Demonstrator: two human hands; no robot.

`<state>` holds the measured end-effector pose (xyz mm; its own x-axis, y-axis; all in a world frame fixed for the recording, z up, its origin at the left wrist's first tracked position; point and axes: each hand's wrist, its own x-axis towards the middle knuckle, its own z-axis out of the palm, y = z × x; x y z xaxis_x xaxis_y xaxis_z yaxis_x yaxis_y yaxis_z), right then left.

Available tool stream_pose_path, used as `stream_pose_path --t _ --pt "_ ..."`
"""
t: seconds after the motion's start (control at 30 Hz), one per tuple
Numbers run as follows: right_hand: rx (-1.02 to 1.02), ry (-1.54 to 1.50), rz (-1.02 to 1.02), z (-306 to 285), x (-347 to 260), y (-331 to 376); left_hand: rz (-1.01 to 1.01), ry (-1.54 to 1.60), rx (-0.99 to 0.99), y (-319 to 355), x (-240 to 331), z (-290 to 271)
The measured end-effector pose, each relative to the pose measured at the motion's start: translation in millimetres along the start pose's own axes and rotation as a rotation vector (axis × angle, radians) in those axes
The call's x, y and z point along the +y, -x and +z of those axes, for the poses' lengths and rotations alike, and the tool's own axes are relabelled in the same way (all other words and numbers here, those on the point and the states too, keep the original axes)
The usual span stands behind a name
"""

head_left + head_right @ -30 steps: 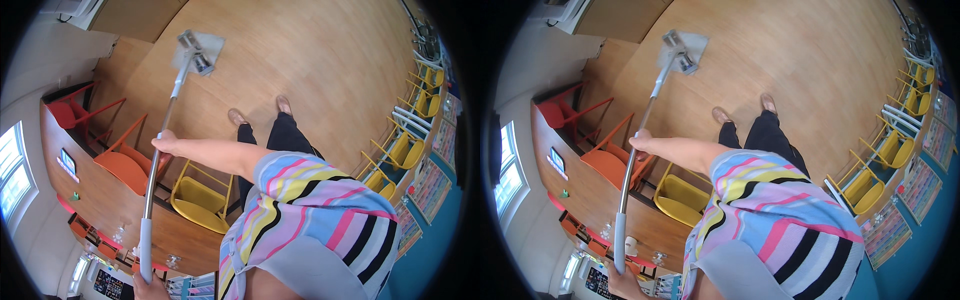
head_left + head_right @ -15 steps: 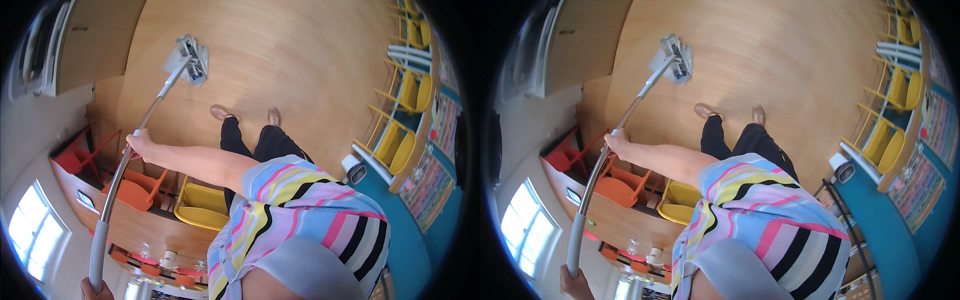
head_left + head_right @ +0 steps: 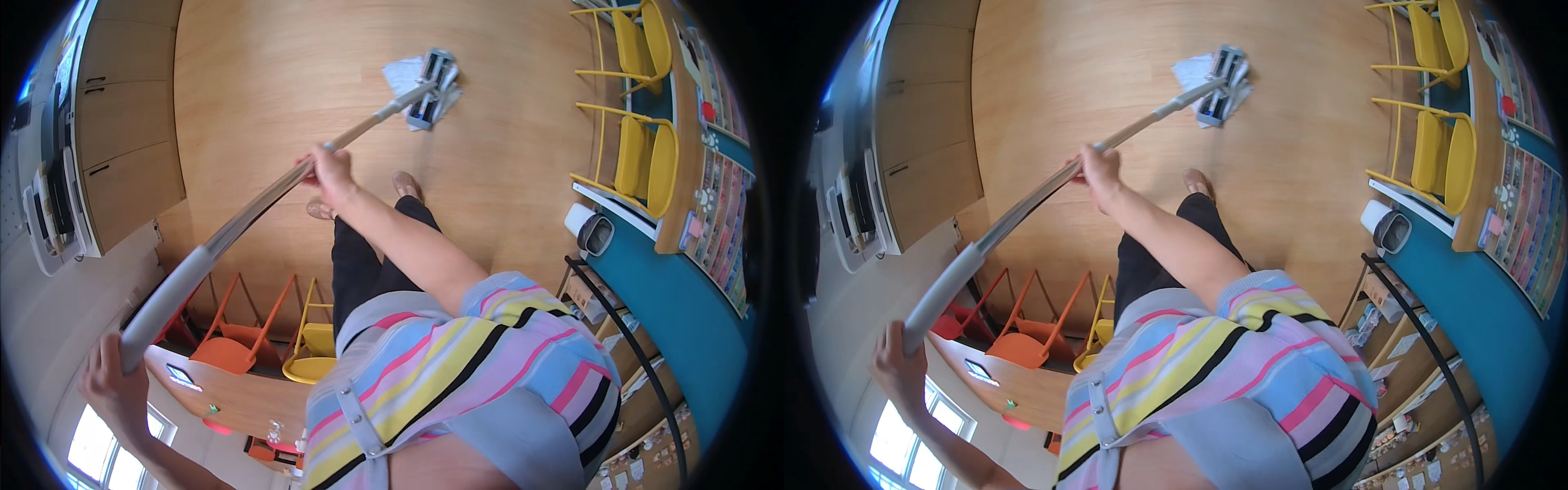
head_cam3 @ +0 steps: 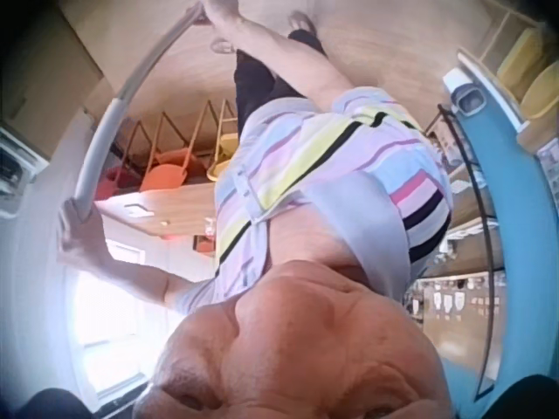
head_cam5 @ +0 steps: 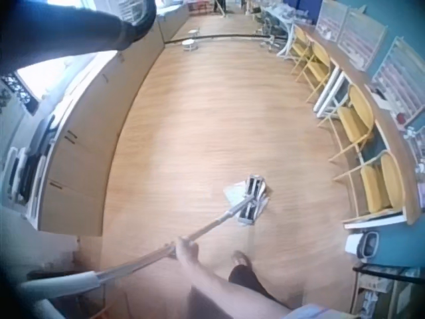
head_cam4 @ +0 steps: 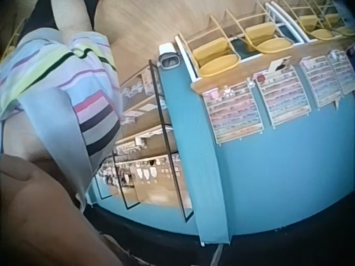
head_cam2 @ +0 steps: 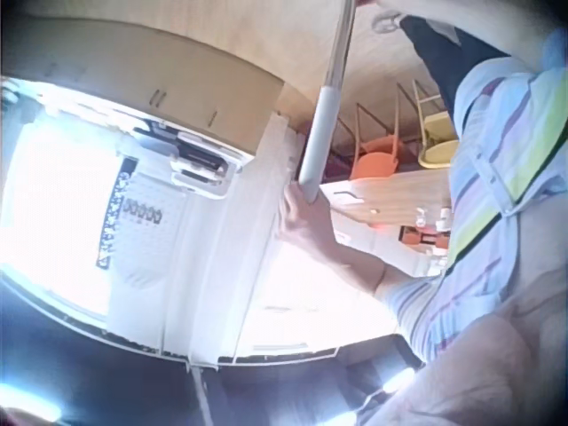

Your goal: The person mops a wooden floor in a room with colorful chairs and shelves. They use a flat mop with a white cloth to clean the floor, moving chairs out of the way to reach different areas. The person systematically covers the floor space, maneuvering around furniture and obstacles.

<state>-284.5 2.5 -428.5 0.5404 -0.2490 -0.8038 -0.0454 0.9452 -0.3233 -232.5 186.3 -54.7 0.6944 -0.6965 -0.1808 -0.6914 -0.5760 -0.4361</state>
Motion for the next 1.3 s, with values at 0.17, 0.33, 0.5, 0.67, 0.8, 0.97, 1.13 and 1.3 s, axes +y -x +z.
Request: stream_pose_path --t 0.17,0.33,0.5,0.67,0.8,0.97,1.13,1.3 --pt "0.248 -0.08 -0.083 -100.7 -65.1 4.0 0.288 0.064 0.03 -74.1 73.4 -13.1" --pt "0.362 -0.094 -0.133 -209.8 -66.1 6.7 0.414 0.174 0.001 -89.7 139.9 12.7" --pt "0.45 0.126 -0.027 -248.6 -52.2 27.9 0.396 0.249 -0.016 -46.7 155.6 58.7" --pt "0.527 0.247 0.084 -224.2 -2.0 32.5 0.247 0.321 -0.112 20.8 122.3 84.9" --pt "0.396 0.352 0.09 -149.8 51.3 52.5 0.054 0.311 -0.147 73.5 59.9 95.1" --pt "0.079 0.6 0.265 -79.4 166.6 70.1 -0.309 0.239 -0.228 196.4 -8.8 105.5" --pt "-0.177 0.82 0.447 -11.0 282.9 109.4 -0.713 0.217 -0.409 327.9 -34.9 101.9" --pt "-0.436 1.187 0.583 36.5 396.0 133.9 -1.16 0.383 -0.645 426.1 -1.1 96.8"
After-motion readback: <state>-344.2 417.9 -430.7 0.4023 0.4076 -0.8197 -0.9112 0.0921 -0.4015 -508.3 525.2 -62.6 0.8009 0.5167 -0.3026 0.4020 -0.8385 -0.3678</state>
